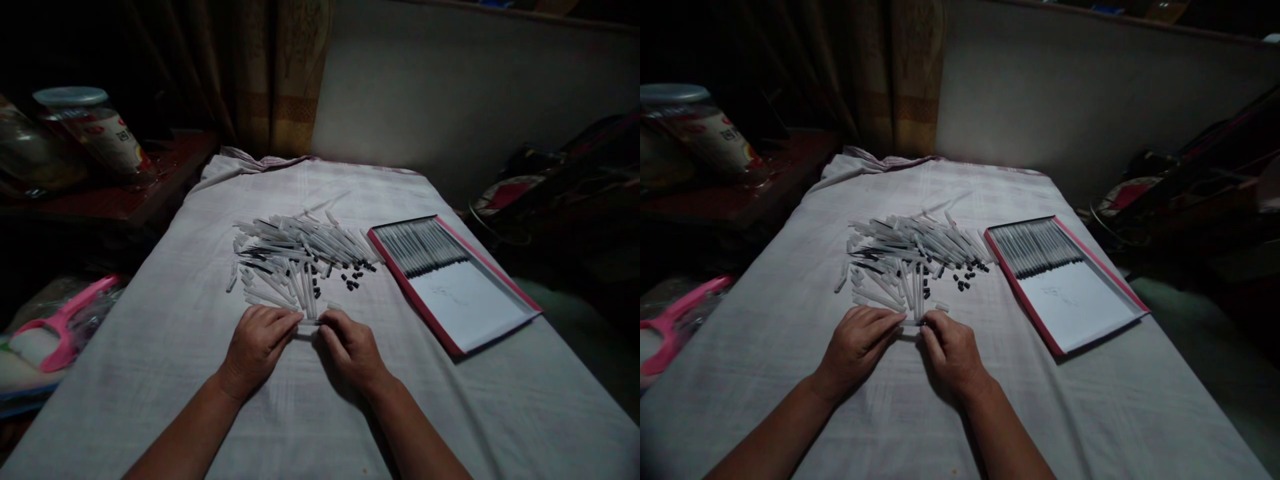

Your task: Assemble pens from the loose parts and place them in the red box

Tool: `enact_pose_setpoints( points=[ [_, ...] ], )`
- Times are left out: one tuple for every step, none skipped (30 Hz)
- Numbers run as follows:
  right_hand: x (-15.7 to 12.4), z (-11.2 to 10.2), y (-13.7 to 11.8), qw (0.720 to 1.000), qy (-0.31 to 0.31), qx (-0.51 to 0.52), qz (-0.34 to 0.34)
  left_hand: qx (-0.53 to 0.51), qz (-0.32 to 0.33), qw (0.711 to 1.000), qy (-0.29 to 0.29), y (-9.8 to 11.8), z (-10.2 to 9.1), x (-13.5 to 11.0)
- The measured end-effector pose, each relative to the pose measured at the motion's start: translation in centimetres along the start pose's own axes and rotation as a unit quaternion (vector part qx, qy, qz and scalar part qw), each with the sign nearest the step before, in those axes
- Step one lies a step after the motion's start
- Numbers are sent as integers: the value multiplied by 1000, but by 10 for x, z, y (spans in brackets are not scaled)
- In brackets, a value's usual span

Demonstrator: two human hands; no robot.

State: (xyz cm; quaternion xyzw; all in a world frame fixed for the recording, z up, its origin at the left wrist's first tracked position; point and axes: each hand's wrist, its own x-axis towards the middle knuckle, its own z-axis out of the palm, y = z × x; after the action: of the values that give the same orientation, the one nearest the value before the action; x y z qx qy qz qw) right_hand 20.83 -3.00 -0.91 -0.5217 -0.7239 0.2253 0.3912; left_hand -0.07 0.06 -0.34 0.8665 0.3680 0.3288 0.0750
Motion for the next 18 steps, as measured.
enact_pose_setpoints(
  points=[
    [-1, 0, 0, 1000, -2, -7, -3, -2, 6, 1000, -5, 0, 0, 0],
    [-2, -1, 1, 1000, -5, -14, -2, -4, 10, 1000, -9, 0, 0, 0],
    [-2, -1, 1, 1000, -8, -18, 2, -5, 12, 1000, -13, 0, 1, -1],
    [-2, -1, 1, 1000, -12, -21, 6, -4, 13, 1000, -15, 0, 1, -1],
    [-3, -2, 1, 1000, -15, -23, 8, -3, 14, 1000, -16, 0, 1, -1],
    [-3, -2, 1, 1000, -18, -23, 9, 0, 16, 1000, -17, 1, 1, -1],
    [-3, -2, 1, 999, -21, -23, 8, 2, 18, 1000, -18, 1, 2, 0],
    [-3, -2, 1, 999, -24, -24, 8, 3, 22, 1000, -19, 2, 2, 0],
    [-3, -2, 1, 999, -24, -25, 9, 3, 25, 999, -21, 2, 2, 0],
    [-3, -2, 2, 999, -24, -26, 13, 4, 27, 999, -21, 3, 2, 1],
    [-3, -2, 2, 999, -21, -25, 19, 5, 29, 999, -19, 3, 2, 1],
    [-3, -1, 3, 999, -19, -24, 26, 7, 29, 999, -16, 4, 3, 1],
    [-2, -1, 4, 999, -16, -24, 34, 11, 29, 999, -12, 4, 3, 1],
    [-2, -1, 4, 999, -16, -23, 40, 16, 29, 999, -9, 5, 4, 1],
    [-1, -1, 5, 999, -16, -21, 45, 21, 30, 999, -6, 5, 5, 1],
    [0, -2, 6, 998, -18, -17, 50, 26, 32, 999, -1, 6, 5, 1],
    [1, -3, 7, 998, -18, -12, 55, 30, 33, 999, 5, 7, 6, 2],
    [1, -4, 7, 998, -17, -3, 63, 32, 34, 999, 13, 9, 8, 2]
  ],
)
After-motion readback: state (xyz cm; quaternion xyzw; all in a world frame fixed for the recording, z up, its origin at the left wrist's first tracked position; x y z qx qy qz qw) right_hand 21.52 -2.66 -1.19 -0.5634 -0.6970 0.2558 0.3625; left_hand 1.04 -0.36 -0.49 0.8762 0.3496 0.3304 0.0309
